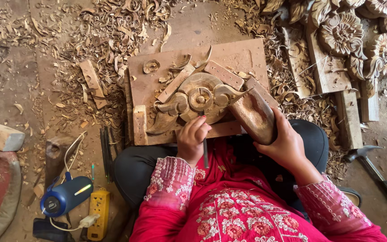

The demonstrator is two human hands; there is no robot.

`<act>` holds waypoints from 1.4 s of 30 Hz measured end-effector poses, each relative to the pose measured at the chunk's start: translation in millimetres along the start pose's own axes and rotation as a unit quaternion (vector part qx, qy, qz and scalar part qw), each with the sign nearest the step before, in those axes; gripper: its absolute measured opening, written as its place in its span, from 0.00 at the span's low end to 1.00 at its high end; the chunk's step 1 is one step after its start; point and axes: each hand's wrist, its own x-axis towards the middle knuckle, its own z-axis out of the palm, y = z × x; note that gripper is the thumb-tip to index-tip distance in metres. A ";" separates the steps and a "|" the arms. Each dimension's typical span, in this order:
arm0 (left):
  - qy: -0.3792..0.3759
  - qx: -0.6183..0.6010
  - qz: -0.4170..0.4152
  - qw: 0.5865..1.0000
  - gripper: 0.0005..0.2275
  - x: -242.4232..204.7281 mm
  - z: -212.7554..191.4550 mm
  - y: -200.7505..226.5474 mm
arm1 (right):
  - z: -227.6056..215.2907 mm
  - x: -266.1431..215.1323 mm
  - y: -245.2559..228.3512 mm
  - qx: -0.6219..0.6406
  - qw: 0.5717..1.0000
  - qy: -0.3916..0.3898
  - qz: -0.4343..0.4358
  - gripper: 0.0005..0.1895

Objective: The person carves a floral design into a rectangular wooden board using a chisel and a wooden mallet. They repeatedly strike the chisel to shape the wood, creating a raised relief pattern while sitting on the floor.

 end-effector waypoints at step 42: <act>-0.035 -0.037 0.019 0.999 0.03 62.6 -23.1 0.9 | -91.2 -59.5 -133.4 -0.026 0.879 -0.105 -0.464 0.44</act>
